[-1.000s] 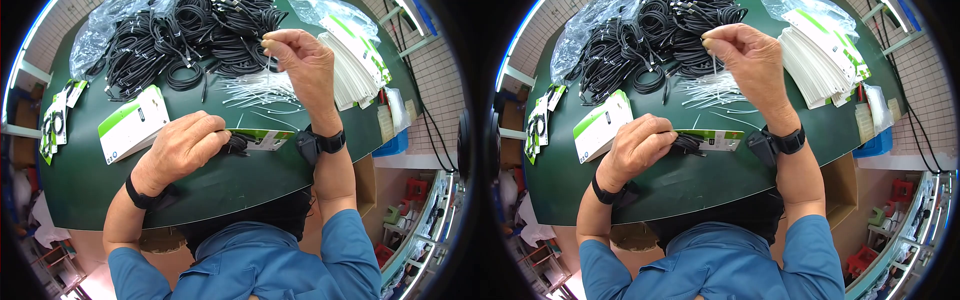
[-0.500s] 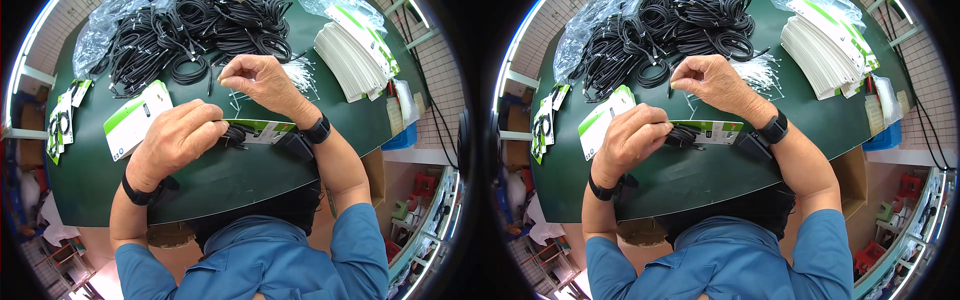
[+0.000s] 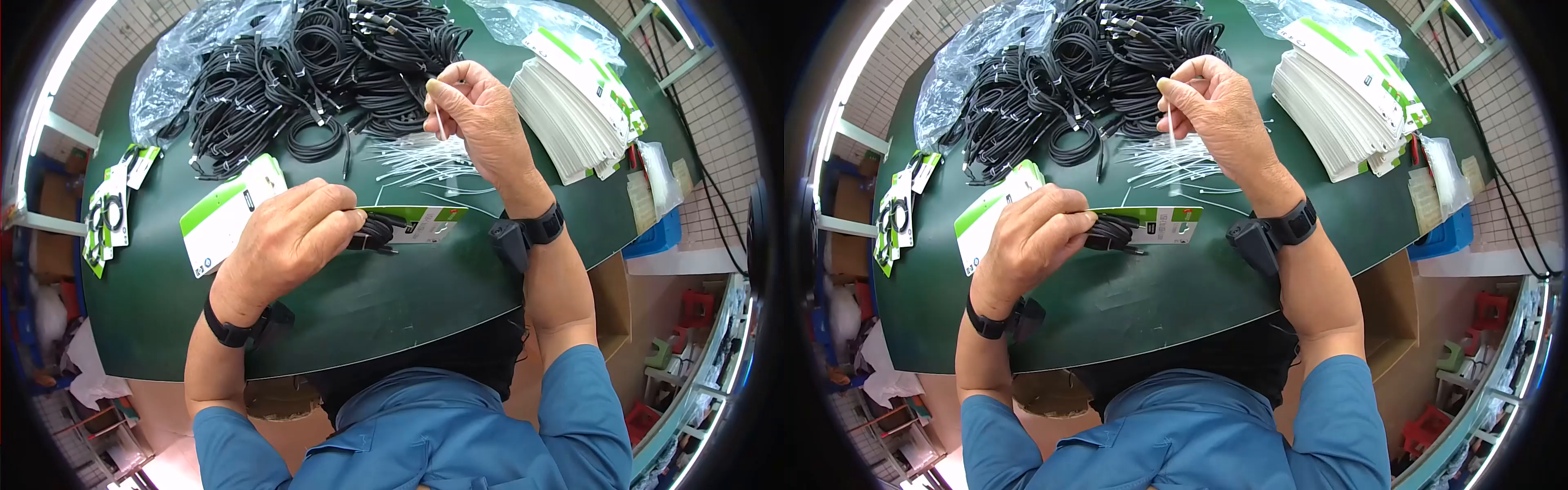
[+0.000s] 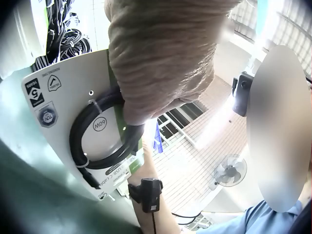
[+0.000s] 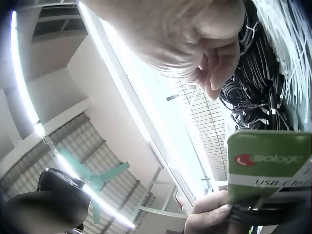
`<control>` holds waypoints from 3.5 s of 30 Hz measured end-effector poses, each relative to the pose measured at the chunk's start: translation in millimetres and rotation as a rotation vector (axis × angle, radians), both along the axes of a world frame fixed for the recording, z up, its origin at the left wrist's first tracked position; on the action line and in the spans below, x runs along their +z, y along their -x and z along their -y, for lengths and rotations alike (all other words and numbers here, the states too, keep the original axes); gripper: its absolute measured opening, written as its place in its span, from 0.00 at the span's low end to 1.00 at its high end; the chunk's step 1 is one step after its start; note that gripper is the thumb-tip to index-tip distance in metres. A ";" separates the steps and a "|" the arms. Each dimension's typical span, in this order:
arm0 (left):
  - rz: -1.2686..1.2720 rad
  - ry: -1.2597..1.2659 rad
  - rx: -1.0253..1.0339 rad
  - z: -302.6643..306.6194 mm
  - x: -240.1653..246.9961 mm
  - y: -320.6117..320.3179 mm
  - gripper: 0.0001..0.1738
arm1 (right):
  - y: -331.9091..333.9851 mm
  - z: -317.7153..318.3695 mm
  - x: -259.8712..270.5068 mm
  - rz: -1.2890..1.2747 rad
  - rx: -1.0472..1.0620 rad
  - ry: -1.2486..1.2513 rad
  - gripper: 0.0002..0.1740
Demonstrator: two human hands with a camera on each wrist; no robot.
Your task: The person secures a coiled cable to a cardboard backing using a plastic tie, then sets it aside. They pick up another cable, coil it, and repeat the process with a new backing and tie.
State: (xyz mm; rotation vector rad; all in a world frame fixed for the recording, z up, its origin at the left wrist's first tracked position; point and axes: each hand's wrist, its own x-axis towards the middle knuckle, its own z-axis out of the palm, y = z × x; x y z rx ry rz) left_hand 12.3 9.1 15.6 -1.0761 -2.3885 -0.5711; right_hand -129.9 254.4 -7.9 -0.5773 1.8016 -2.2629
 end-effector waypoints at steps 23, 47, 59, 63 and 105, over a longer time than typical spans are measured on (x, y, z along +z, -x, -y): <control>-0.106 -0.106 -0.048 -3.6 -29.7 5.1 0.14 | -14.4 10.9 -6.9 0.147 0.256 -0.065 0.10; -0.130 -0.061 -0.006 1.2 -29.2 5.7 0.13 | -19.3 13.3 2.6 -0.028 0.143 -0.129 0.08; -0.093 -0.129 -0.058 -1.2 -28.0 6.7 0.13 | -16.0 20.7 1.1 -0.004 0.217 -0.204 0.07; -0.105 -0.103 -0.029 -1.5 -24.7 7.5 0.16 | -12.9 15.8 -10.8 0.206 0.307 0.070 0.09; -0.164 -0.112 0.025 14.0 -38.9 10.9 0.16 | -20.5 7.5 15.0 -0.230 0.203 -0.458 0.03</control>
